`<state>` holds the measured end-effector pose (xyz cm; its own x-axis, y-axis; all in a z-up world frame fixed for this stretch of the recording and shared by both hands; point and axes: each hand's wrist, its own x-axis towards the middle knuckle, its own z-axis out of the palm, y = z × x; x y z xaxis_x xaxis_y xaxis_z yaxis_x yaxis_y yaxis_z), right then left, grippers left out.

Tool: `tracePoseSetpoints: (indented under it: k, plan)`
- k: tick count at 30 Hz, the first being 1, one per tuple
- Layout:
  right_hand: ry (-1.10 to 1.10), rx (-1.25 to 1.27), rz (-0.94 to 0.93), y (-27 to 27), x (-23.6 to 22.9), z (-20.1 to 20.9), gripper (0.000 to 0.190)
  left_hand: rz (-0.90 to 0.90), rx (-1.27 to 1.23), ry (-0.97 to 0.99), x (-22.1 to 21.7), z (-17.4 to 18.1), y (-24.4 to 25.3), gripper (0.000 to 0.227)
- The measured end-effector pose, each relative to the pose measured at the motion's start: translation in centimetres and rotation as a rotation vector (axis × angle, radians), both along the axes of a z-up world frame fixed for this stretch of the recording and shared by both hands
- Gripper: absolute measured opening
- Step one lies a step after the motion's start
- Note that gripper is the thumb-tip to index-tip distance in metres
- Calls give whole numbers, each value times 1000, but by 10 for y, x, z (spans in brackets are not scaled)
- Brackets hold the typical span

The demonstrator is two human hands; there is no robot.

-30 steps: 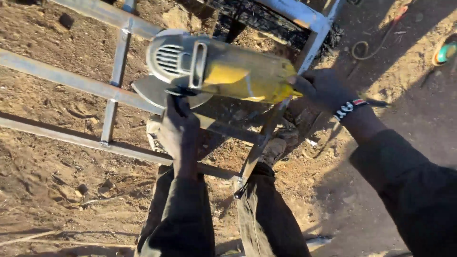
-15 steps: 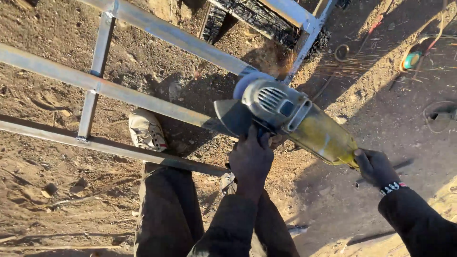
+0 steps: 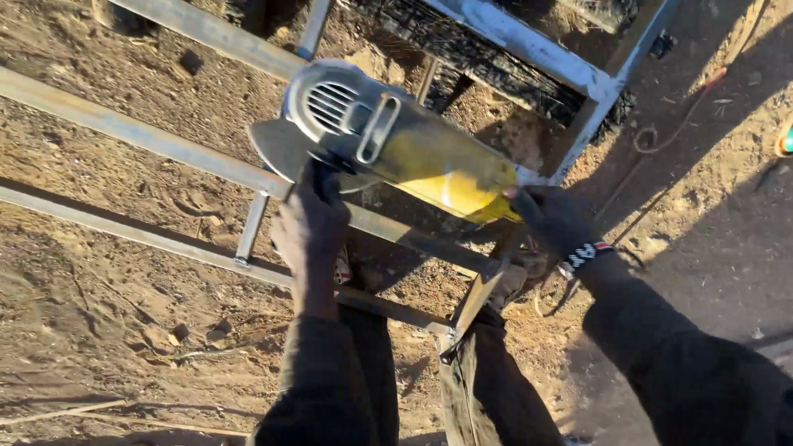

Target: Using an angle grinder to smooth the welded joints of a metal frame structure

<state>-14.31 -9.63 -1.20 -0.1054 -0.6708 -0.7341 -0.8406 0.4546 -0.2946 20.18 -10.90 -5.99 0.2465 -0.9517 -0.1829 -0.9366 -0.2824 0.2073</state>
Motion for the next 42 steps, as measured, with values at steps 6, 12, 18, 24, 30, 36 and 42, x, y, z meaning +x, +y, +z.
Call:
tracePoseSetpoints:
  k: [6,12,18,24,30,36,42]
  plan:
    - [-47,-21,29,-24,63,31,69,273,168,460,41,26,-19,28]
    - [40,44,40,-5,39,19,72,231,451,217,27,39,-24,34]
    - [-9,105,-21,36,23,4,79,179,413,232,32,70,-10,23]
    - [-3,67,-31,30,64,18,68,124,311,210,57,65,-15,22]
    - [12,18,-79,83,38,-24,68,73,345,163,52,76,-18,23]
    - [23,86,-128,44,75,41,67,95,301,281,50,63,5,28]
    - [222,-701,890,149,-15,-107,21,237,418,520,61,46,8,23]
